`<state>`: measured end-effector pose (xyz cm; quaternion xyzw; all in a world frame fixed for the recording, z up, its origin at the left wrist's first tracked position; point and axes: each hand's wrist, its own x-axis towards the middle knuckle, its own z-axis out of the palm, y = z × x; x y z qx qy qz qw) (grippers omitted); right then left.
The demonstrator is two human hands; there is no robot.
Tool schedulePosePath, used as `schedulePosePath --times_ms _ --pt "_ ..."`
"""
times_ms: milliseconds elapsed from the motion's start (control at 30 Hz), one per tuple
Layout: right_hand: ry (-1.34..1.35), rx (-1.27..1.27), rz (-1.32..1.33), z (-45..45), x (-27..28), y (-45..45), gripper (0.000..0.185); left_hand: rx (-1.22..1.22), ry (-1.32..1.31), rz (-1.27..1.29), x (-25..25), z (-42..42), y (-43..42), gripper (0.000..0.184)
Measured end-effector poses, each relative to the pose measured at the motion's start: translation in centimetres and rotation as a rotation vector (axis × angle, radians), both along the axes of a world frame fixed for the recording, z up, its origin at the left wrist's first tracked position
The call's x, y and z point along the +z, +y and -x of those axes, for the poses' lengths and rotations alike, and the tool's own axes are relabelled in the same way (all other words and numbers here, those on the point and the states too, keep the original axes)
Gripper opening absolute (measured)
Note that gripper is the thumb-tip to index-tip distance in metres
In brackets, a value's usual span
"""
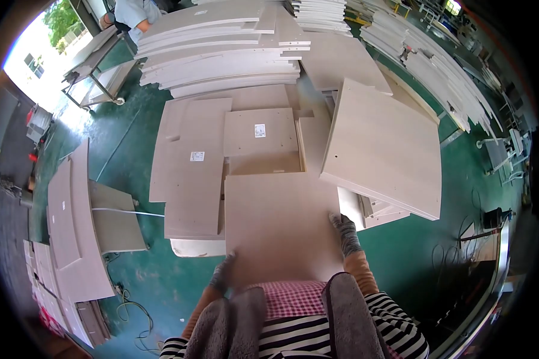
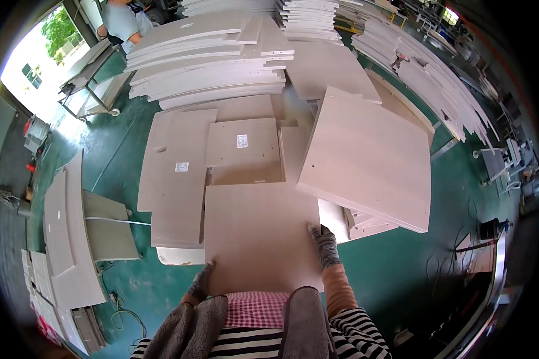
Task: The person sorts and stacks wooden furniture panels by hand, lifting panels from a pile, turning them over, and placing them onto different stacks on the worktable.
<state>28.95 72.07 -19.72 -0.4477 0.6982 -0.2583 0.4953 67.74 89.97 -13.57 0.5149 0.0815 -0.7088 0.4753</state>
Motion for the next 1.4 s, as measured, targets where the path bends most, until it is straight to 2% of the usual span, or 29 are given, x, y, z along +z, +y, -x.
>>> schedulePosePath --times_ms 33,100,200,300,333,367,400,433,467,500,533,600,633,667,700,733,767,800,833,900,1000,1100,1200,1233,1267,1300,1333,1367,1400 --pt "0.077 0.034 -0.024 -0.4 1.4 -0.1 0.05 0.006 -0.001 0.0 0.6 0.3 -0.7 0.043" --pt "0.059 0.032 -0.016 -0.7 3.2 0.1 0.048 -0.099 -0.124 0.002 1.4 0.7 -1.1 0.045" --pt "-0.008 0.053 -0.006 0.0 4.0 -0.5 0.052 -0.294 -0.493 0.561 -13.7 -1.0 2.2 0.047" --pt "-0.023 0.078 0.099 0.0 3.8 -0.6 0.055 -0.274 -0.539 0.617 -16.5 -1.1 1.5 0.049" --pt "0.076 0.121 0.137 0.4 2.4 -0.7 0.056 -0.267 -0.544 0.617 -14.3 -0.7 0.9 0.049" --pt "0.173 0.163 0.175 1.0 0.7 -0.7 0.057 -0.361 -0.545 0.385 -9.0 -0.1 -0.4 0.049" --pt "0.047 0.158 0.206 1.8 -0.9 -0.6 0.06 -0.45 -0.538 0.152 -4.6 0.5 -1.2 0.048" --pt "0.043 0.164 0.207 2.1 -2.0 -0.2 0.06 -0.444 -0.542 0.15 -2.3 0.8 -1.3 0.048" --pt "-0.147 0.069 0.215 2.4 -2.9 0.4 0.064 -0.257 -0.259 0.063 -0.5 1.2 -1.2 0.048" --pt "-0.335 -0.026 0.219 2.9 -4.0 0.9 0.068 -0.068 0.024 -0.023 0.2 1.5 -1.2 0.049" --pt "-0.37 0.084 0.109 4.6 -6.2 0.7 0.077 -0.061 0.023 -0.025 -0.7 1.6 -1.0 0.049" --pt "-0.401 0.061 -0.129 8.9 -16.3 -0.2 0.055 0.066 0.088 0.105 -3.3 1.7 -0.4 0.053" --pt "-0.41 0.049 -0.247 11.2 -21.5 -0.6 0.044 0.074 0.085 0.106 -2.7 1.8 -0.7 0.053" --pt "-0.394 0.058 -0.137 9.6 -17.4 0.3 0.05 -0.005 -0.097 0.22 -1.5 2.1 -1.3 0.055" --pt "-0.404 0.021 -0.041 6.1 -9.3 0.7 0.055 -0.086 -0.281 0.33 -0.7 2.3 -1.8 0.057" --pt "-0.414 -0.018 0.007 3.4 -3.4 1.2 0.06 -0.081 -0.282 0.33 -0.6 2.1 -2.2 0.057" --pt "-0.42 -0.036 0.043 1.6 0.3 1.4 0.066 0.048 -0.041 0.232 -0.5 2.0 -2.7 0.058" --pt "-0.419 -0.03 0.044 1.6 0.4 0.7 0.066 0.174 0.202 0.13 -0.5 2.0 -3.0 0.059" --pt "-0.413 0.006 0.026 1.7 0.3 0.2 0.072 0.179 0.204 0.13 -1.0 1.9 -3.0 0.059" --pt "-0.408 0.046 0.008 1.6 0.4 -0.4 0.078 0.281 0.441 0.047 -1.7 1.6 -3.4 0.059" --pt "-0.474 -0.003 0.004 1.5 -0.1 -0.6 0.077 0.255 0.371 0.034 -0.8 1.8 -3.7 0.06" --pt "-0.409 0.094 0.013 2.6 -3.9 -1.2 0.079 0.235 0.42 0.111 -1.6 1.6 -3.3 0.06" --pt "-0.251 0.315 0.207 4.4 -9.2 -2.1 0.08 0.271 0.352 0.148 2.3 3.2 -4.6 0.056" --pt "-0.289 0.363 0.288 4.4 -9.9 -2.8 0.075 0.265 0.355 0.157 1.3 3.2 -4.7 0.056" --pt "-0.279 0.288 0.273 4.6 -10.6 -2.8 0.075 0.289 0.319 0.131 -0.3 2.8 -4.3 0.053" --pt "-0.27 0.212 0.253 4.1 -10.0 -2.2 0.076 0.314 0.282 0.1 -1.3 2.5 -4.0 0.05" --pt "-0.269 0.205 0.249 3.1 -6.9 -1.8 0.076 0.279 0.201 0.116 -0.5 2.8 -4.2 0.048" --pt "-0.325 0.155 0.177 1.8 -2.4 -1.8 0.072 0.271 0.203 0.102 -1.2 2.6 -3.7 0.048" --pt "-0.378 0.094 0.106 0.9 0.1 -2.0 0.069 0.339 0.328 0.057 -2.4 2.3 -3.3 0.047"
